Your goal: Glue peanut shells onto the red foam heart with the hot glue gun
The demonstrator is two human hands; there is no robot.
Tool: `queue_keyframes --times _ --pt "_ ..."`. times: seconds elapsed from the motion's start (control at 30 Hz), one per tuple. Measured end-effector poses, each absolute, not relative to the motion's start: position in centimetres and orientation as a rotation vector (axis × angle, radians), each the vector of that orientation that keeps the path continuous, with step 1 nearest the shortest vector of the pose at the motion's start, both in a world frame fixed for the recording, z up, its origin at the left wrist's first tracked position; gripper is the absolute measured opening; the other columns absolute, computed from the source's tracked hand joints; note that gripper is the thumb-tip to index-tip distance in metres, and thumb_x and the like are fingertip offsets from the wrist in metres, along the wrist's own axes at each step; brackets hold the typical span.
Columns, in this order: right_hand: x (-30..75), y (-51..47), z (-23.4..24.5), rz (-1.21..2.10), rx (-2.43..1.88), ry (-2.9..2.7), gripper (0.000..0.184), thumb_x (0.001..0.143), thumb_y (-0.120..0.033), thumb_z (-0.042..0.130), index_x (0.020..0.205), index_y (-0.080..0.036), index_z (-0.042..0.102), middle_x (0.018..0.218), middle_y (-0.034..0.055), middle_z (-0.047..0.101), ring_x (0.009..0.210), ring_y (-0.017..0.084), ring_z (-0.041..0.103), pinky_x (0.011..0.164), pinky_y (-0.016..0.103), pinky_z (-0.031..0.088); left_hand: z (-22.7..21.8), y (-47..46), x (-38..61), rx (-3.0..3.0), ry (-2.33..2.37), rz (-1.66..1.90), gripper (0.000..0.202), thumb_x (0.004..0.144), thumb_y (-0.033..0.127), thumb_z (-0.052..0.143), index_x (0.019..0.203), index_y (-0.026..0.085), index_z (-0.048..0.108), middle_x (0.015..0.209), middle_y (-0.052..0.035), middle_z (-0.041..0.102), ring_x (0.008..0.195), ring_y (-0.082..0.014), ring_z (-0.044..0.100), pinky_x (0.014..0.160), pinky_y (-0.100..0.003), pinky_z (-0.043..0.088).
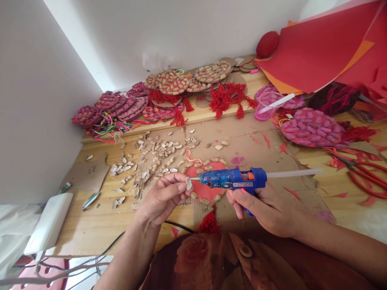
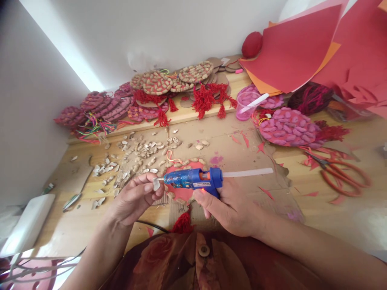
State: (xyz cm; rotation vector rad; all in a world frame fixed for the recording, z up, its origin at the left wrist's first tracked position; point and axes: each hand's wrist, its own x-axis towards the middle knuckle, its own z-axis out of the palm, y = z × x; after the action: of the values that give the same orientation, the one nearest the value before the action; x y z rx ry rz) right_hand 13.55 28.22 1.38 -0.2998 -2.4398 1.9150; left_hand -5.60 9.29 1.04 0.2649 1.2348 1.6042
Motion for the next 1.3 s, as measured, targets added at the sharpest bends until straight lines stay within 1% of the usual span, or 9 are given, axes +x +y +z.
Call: queue_keyframes --times 0.17,0.4,0.53,0.67,0.9,1.0,1.13,1.3 --pt "13.57 28.18 1.45 1.87 -0.298 -2.465 0.056 0.105 -0.054 0.035 0.067 -0.019 0.058 0.065 0.0043 0.061 0.067 0.018 0.06 0.067 0.034 0.043 1.23 9.42 -5.57 0.249 1.261 1.626 0.027 0.066 0.033 0.092 0.076 0.015 0.075 0.067 -0.0034 0.067 0.061 -0.0092 0.058 0.059 -0.018 0.048" --pt "13.56 28.11 1.43 1.869 -0.326 -2.431 0.053 0.105 -0.052 0.036 0.069 -0.02 0.057 0.065 0.0038 0.061 0.068 0.019 0.061 0.067 0.035 0.044 1.22 9.35 -5.54 0.224 1.278 1.635 0.028 0.066 0.032 0.092 0.073 0.013 0.074 0.066 -0.0038 0.066 0.061 -0.0093 0.058 0.058 -0.017 0.048" --pt "13.32 28.09 1.41 1.882 -0.36 -2.373 0.053 0.104 -0.054 0.037 0.069 -0.02 0.057 0.066 0.0041 0.061 0.064 0.017 0.06 0.063 0.033 0.044 1.08 9.26 -5.57 0.22 1.248 1.652 0.028 0.066 0.033 0.092 0.074 0.014 0.073 0.069 -0.0033 0.065 0.063 -0.009 0.057 0.058 -0.017 0.047" --pt "13.13 28.1 1.75 1.9 -0.317 -2.29 0.055 0.104 -0.058 0.038 0.066 -0.02 0.054 0.065 0.0039 0.061 0.06 0.015 0.058 0.06 0.031 0.043 0.91 9.29 -5.62 0.211 1.185 1.692 0.029 0.068 0.033 0.09 0.072 0.014 0.07 0.069 -0.0018 0.061 0.063 -0.009 0.054 0.057 -0.018 0.045" --pt "13.82 28.17 1.41 1.909 -0.255 -2.438 0.052 0.102 -0.061 0.035 0.078 -0.02 0.057 0.07 0.0045 0.063 0.067 0.018 0.06 0.064 0.033 0.046 0.63 9.68 -5.44 0.161 1.135 1.739 0.029 0.069 0.033 0.09 0.075 0.014 0.07 0.066 0.0001 0.06 0.059 -0.0073 0.052 0.057 -0.018 0.046" --pt "13.92 28.25 1.17 1.896 -0.232 -2.467 0.052 0.103 -0.059 0.034 0.077 -0.02 0.057 0.069 0.0042 0.062 0.068 0.019 0.059 0.064 0.034 0.045 0.63 9.9 -5.29 0.158 1.16 1.735 0.031 0.067 0.034 0.091 0.074 0.013 0.069 0.065 0.0004 0.06 0.058 -0.0072 0.053 0.057 -0.018 0.046" --pt "13.71 28.3 1.4 1.876 -0.208 -2.519 0.052 0.104 -0.055 0.034 0.072 -0.021 0.057 0.064 0.0027 0.058 0.062 0.017 0.056 0.057 0.032 0.041 0.76 10.1 -5.19 0.145 1.174 1.727 0.033 0.065 0.035 0.092 0.073 0.013 0.068 0.064 0.0006 0.059 0.058 -0.007 0.053 0.056 -0.017 0.047" --pt "13.61 28.25 1.62 1.808 -0.195 -2.57 0.048 0.105 -0.049 0.036 0.072 -0.021 0.056 0.065 0.0019 0.057 0.061 0.016 0.053 0.055 0.031 0.039 0.92 10.18 -5.14 0.141 1.174 1.739 0.033 0.064 0.034 0.092 0.072 0.013 0.067 0.064 0.0009 0.059 0.058 -0.0068 0.052 0.057 -0.017 0.048"
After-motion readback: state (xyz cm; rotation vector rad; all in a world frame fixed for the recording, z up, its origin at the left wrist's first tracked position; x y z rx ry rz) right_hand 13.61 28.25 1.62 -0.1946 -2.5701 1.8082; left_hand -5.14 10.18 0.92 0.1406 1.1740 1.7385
